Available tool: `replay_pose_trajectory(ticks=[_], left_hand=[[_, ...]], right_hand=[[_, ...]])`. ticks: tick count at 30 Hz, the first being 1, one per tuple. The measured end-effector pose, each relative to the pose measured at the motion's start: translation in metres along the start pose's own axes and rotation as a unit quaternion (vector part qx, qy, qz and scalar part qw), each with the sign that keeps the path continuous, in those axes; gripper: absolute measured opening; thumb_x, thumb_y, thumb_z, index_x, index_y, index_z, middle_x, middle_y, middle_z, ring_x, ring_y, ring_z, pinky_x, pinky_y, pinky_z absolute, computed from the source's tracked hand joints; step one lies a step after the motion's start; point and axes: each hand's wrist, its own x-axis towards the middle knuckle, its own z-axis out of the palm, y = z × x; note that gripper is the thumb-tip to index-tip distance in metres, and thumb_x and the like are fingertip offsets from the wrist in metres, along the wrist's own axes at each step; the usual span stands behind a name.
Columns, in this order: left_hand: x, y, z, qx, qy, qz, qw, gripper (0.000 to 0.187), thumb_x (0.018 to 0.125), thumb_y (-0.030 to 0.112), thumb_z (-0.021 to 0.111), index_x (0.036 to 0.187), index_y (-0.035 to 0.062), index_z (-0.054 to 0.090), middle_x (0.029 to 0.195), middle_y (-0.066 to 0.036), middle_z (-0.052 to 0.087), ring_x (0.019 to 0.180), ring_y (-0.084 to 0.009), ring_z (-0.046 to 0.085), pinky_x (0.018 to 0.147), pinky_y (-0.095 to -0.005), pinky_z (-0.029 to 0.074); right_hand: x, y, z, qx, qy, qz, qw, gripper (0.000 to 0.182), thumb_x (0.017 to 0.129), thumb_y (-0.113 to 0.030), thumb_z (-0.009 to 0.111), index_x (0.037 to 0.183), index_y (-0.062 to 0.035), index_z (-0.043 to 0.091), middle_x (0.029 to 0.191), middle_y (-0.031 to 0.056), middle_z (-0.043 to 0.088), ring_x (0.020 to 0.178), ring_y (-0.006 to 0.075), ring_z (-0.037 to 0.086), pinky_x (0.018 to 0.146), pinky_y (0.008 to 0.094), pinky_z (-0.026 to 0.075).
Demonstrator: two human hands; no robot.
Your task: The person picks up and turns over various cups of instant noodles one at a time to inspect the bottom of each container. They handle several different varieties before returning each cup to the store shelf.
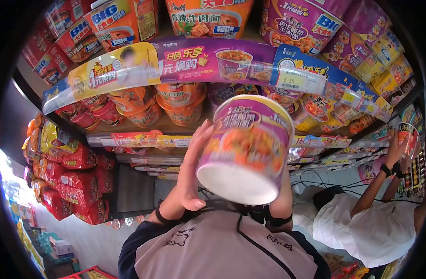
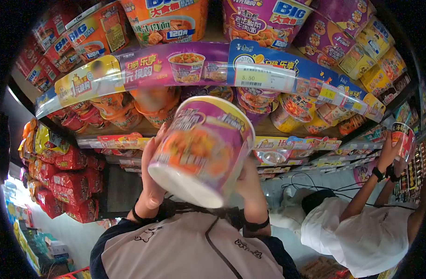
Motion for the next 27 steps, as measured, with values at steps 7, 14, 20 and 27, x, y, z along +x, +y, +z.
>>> replay_pose_trajectory(ticks=[7,14,20,27], left_hand=[[-0.002,-0.001,-0.001,0.027,-0.061,-0.150,0.986,0.103,0.072,0.056,0.059,0.143,-0.0034,0.013,0.145,-0.023,0.025,0.137,-0.0349,0.020,0.110,-0.0439,0.014],[0.015,-0.016,0.004,-0.013,0.003,-0.182,0.983,0.106,0.065,0.022,0.081,0.143,-0.0036,0.014,0.143,-0.020,0.031,0.134,-0.0274,0.030,0.108,-0.0376,0.024],[0.038,-0.055,0.004,0.128,0.092,-0.142,0.977,0.105,0.064,0.018,0.082,0.142,-0.0044,0.014,0.141,-0.022,0.034,0.130,-0.0265,0.036,0.104,-0.0370,0.032],[0.069,-0.085,0.005,0.269,0.075,-0.072,0.957,0.096,0.071,0.017,0.076,0.140,-0.0068,0.014,0.138,-0.026,0.032,0.128,-0.0374,0.033,0.104,-0.0414,0.029]], right_hand=[[0.014,-0.031,0.024,0.066,0.056,-0.136,0.987,0.085,0.069,-0.014,0.074,0.139,-0.0058,0.028,0.135,0.0124,0.043,0.120,0.0261,0.048,0.094,0.0385,0.044],[0.033,-0.012,0.014,0.045,0.013,-0.253,0.966,0.073,0.081,-0.013,0.065,0.141,-0.0013,0.024,0.137,0.0130,0.039,0.122,0.0235,0.044,0.101,0.0355,0.036],[0.053,-0.049,0.042,-0.220,0.032,-0.296,0.929,0.069,0.083,-0.012,0.064,0.138,0.0057,0.026,0.135,0.0188,0.041,0.124,0.0250,0.042,0.103,0.0362,0.031],[0.099,-0.061,0.049,-0.292,-0.018,-0.302,0.907,0.089,0.071,-0.021,0.077,0.137,0.0057,0.023,0.129,0.0195,0.043,0.120,0.0271,0.043,0.100,0.0372,0.034]])
